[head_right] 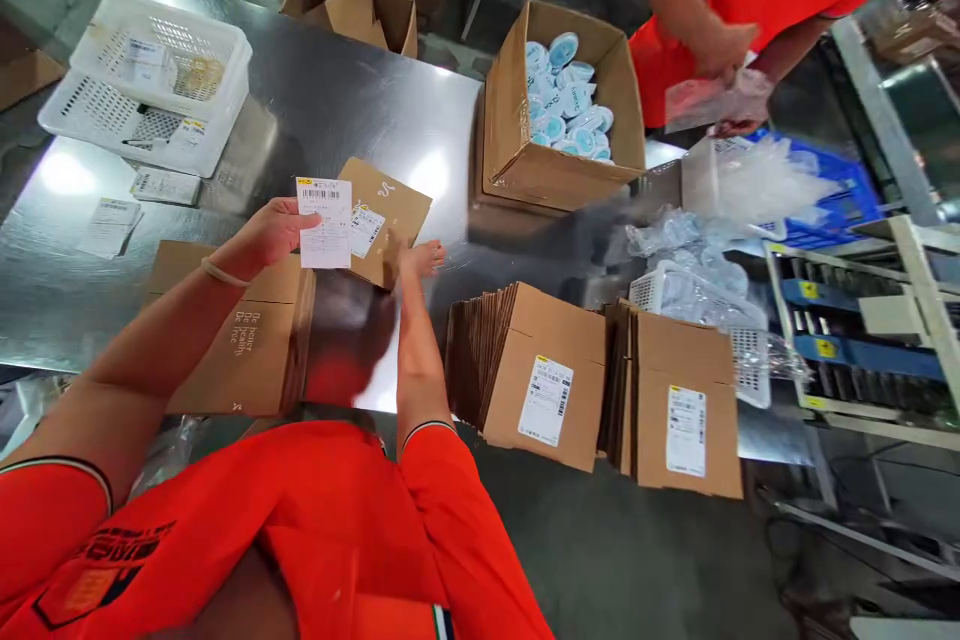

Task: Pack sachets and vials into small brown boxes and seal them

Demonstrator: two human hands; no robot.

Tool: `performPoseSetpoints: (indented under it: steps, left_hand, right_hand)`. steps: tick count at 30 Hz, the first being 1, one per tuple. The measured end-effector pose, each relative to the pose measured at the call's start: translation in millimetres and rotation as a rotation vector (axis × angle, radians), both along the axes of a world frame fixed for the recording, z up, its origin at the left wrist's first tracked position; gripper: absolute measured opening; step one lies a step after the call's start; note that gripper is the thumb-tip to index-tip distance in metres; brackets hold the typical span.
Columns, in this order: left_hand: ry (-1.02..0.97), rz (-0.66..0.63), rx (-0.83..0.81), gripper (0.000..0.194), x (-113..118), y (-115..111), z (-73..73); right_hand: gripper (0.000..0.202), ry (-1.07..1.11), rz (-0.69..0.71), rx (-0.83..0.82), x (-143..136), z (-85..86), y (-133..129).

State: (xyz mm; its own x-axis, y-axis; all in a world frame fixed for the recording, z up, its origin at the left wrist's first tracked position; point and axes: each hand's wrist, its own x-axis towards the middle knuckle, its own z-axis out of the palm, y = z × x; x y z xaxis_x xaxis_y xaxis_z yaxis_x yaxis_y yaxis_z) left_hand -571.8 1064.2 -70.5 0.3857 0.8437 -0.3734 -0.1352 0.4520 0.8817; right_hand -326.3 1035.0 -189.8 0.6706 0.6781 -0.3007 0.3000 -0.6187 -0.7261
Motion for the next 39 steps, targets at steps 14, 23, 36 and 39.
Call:
performPoseSetpoints:
  steps: [14,23,36,39]
  left_hand:
    - [0.079,-0.196,0.05,0.021,-46.4,-39.4,26.6]
    - [0.126,-0.25,0.08,0.021,-73.5,-54.6,39.3]
    - [0.077,-0.332,0.084,0.036,-85.5,-58.0,37.7]
    - [0.092,-0.356,0.107,0.044,-87.9,-55.8,34.2]
  right_hand:
    - [0.03,0.316,0.62,0.612,-42.1,136.3,-45.1]
    - [0.012,0.208,0.765,0.559,-59.2,157.3,-54.4]
    - [0.011,0.237,0.798,0.527,-64.2,164.2,-60.3]
    - [0.007,0.197,0.826,0.515,-63.5,164.3,-60.8]
